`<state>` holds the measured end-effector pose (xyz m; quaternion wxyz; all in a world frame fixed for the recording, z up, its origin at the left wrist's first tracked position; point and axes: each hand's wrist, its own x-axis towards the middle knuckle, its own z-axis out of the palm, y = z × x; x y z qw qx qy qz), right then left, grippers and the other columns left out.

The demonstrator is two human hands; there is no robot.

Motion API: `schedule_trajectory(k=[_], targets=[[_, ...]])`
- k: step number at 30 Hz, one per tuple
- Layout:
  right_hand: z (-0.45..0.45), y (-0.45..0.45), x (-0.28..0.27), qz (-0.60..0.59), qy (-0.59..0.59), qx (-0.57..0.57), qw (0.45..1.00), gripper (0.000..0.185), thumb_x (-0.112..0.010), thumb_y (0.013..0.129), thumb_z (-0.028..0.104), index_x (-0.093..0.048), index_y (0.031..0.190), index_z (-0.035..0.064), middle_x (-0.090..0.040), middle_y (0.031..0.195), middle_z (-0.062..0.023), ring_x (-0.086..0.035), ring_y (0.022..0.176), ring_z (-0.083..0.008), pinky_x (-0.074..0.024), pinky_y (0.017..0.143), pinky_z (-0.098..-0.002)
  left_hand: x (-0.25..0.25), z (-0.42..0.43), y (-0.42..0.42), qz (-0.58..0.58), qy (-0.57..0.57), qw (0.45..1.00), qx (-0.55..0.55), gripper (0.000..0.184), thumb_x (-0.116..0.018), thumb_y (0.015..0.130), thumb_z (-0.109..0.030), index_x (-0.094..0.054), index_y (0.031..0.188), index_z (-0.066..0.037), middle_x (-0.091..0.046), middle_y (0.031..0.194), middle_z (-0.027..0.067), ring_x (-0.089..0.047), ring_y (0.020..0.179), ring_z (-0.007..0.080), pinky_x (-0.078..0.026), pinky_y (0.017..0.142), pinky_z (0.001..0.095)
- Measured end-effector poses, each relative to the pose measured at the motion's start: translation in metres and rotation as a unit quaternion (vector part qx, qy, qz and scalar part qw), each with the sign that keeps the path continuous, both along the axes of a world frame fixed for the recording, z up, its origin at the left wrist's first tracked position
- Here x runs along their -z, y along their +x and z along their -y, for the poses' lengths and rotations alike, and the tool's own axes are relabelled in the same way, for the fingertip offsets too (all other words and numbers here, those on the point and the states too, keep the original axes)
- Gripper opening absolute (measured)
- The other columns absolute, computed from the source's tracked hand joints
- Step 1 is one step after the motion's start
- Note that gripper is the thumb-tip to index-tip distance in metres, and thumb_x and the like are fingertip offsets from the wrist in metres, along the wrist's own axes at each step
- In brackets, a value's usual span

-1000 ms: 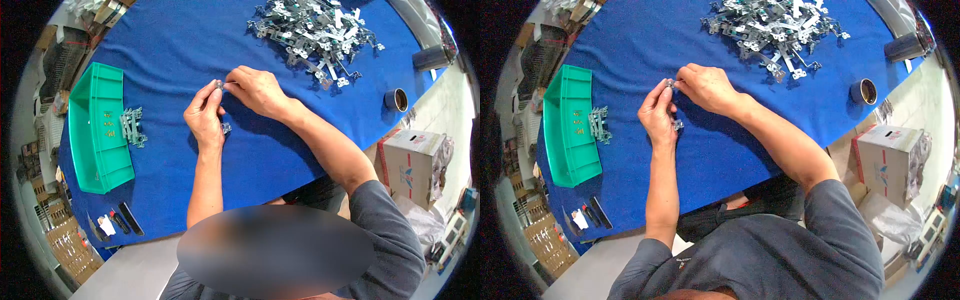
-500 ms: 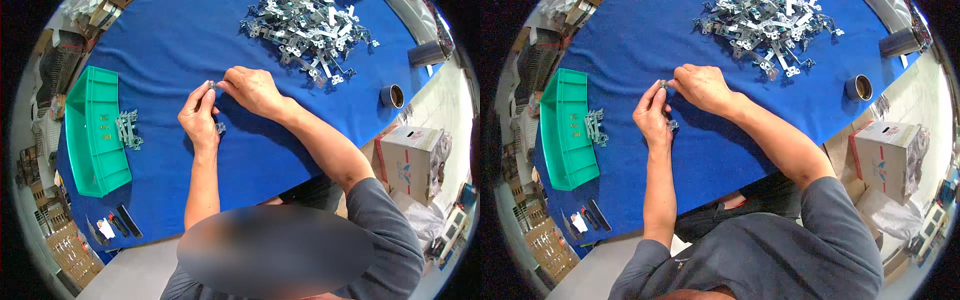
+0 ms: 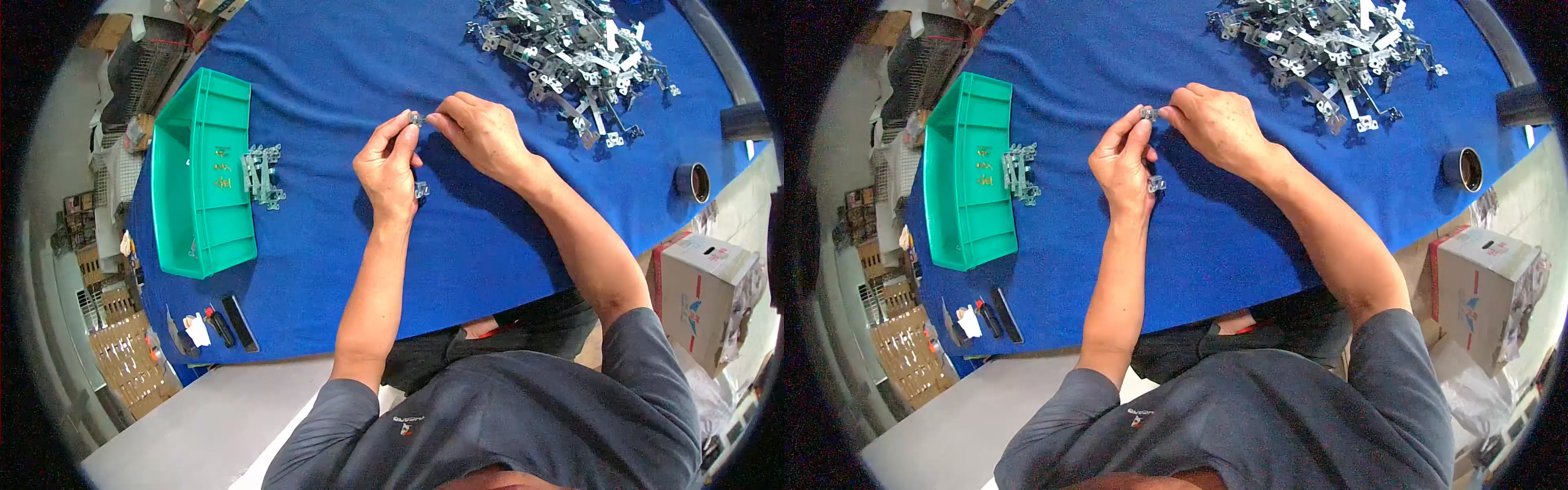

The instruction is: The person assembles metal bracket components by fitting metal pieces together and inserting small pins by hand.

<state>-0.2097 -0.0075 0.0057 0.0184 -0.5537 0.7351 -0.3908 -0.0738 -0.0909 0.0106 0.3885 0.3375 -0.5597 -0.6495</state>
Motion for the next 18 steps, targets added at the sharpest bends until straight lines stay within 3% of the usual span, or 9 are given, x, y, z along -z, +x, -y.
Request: schedule_trajectory(k=[2,18], targets=[[0.0001,0.0002,0.0003,0.010,-0.015,-0.002,1.000,0.021,-0.064,0.092,0.027,-0.064,0.089,0.0055,-0.065,0.084,-0.0125,-0.066,0.075,-0.0353,-0.0531,0.064,-0.0460,0.0004,-0.0008,-0.0016,-0.013,-0.005,1.000,-0.002,0.021,-0.068,0.089,0.000,-0.071,0.110,0.003,-0.074,0.097,0.0096,-0.055,0.057,0.0050,-0.043,0.049,0.0174],[-0.0005,-0.0002,-0.0038,0.039,-0.031,-0.019,0.999,0.017,-0.067,0.089,0.023,-0.062,0.093,0.0068,-0.064,0.089,-0.0118,-0.066,0.079,-0.0336,-0.0527,0.065,-0.0437,-0.0009,0.0021,0.0016,-0.008,0.008,1.000,0.002,0.021,-0.069,0.089,-0.001,-0.071,0.110,0.001,-0.074,0.098,0.0097,-0.056,0.055,0.0059,-0.042,0.045,0.0157]])
